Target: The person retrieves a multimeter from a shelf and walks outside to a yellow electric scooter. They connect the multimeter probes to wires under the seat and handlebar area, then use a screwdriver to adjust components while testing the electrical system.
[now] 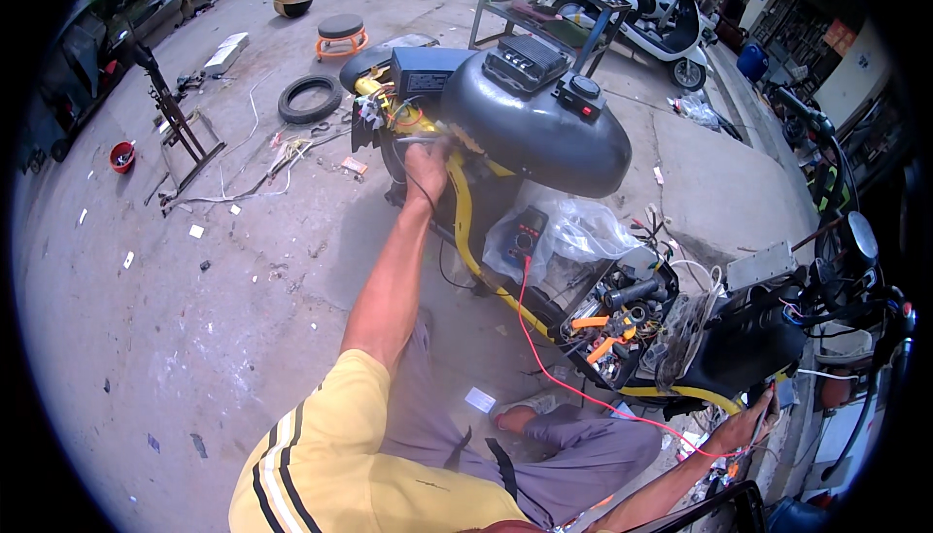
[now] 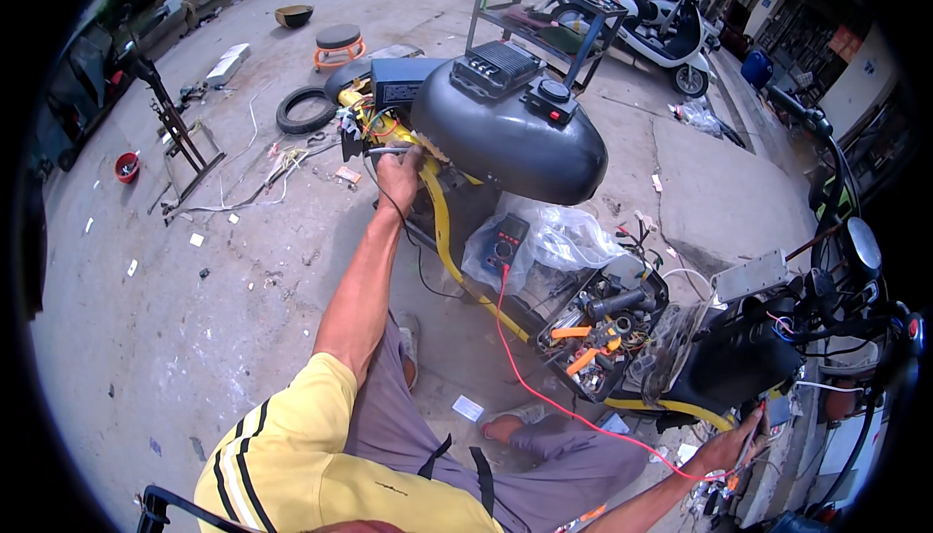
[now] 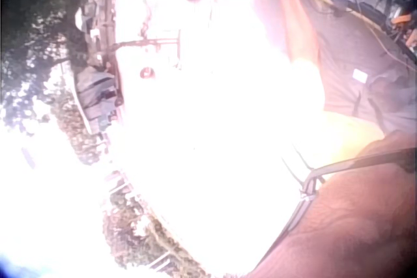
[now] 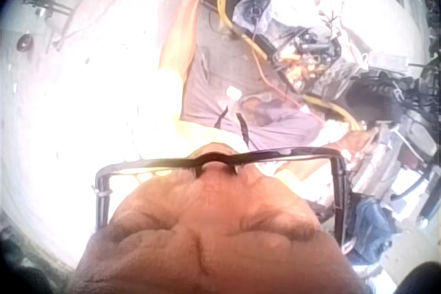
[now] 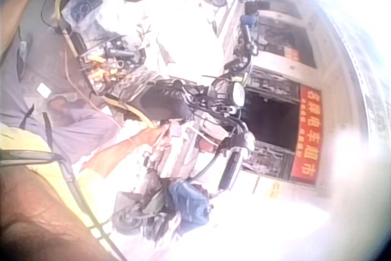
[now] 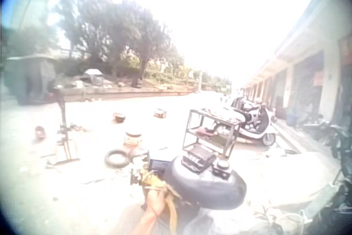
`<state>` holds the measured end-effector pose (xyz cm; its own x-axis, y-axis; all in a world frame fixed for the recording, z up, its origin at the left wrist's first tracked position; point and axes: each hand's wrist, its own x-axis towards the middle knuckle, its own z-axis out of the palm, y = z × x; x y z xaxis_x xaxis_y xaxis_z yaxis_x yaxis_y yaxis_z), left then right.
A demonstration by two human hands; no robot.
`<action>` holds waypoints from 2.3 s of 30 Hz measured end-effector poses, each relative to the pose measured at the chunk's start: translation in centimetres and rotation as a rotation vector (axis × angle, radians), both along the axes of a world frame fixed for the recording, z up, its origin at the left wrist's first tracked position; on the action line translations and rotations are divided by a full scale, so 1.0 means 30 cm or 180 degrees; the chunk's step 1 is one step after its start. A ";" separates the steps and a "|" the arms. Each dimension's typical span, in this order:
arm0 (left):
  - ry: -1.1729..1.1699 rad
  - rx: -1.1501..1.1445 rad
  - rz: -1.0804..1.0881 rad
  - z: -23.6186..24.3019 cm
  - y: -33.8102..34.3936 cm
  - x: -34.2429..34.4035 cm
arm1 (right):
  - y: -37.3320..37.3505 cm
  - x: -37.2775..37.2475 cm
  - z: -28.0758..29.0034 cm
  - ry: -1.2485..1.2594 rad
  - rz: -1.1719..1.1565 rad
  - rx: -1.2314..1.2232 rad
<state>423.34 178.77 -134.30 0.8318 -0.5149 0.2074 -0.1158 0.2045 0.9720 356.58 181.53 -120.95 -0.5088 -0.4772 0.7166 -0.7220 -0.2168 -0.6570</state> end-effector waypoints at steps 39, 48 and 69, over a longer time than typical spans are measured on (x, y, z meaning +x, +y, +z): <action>-0.1318 0.0172 0.0715 -0.021 -0.034 -0.036 | 0.022 0.021 0.025 -0.0133 0.0264 -0.0202; -0.1318 0.0221 0.0710 -0.017 -0.030 -0.044 | 0.042 0.023 0.034 0.0084 0.0183 -0.0106; 0.1048 -0.1010 -0.2027 0.110 0.231 -0.562 | 0.267 0.619 -0.154 -0.2596 0.2980 0.0479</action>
<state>406.48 185.70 -131.01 0.4403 -0.8709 0.2183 0.4012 0.4083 0.8200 375.14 189.54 -125.58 -0.1996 -0.9449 0.2595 0.2975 -0.3108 -0.9027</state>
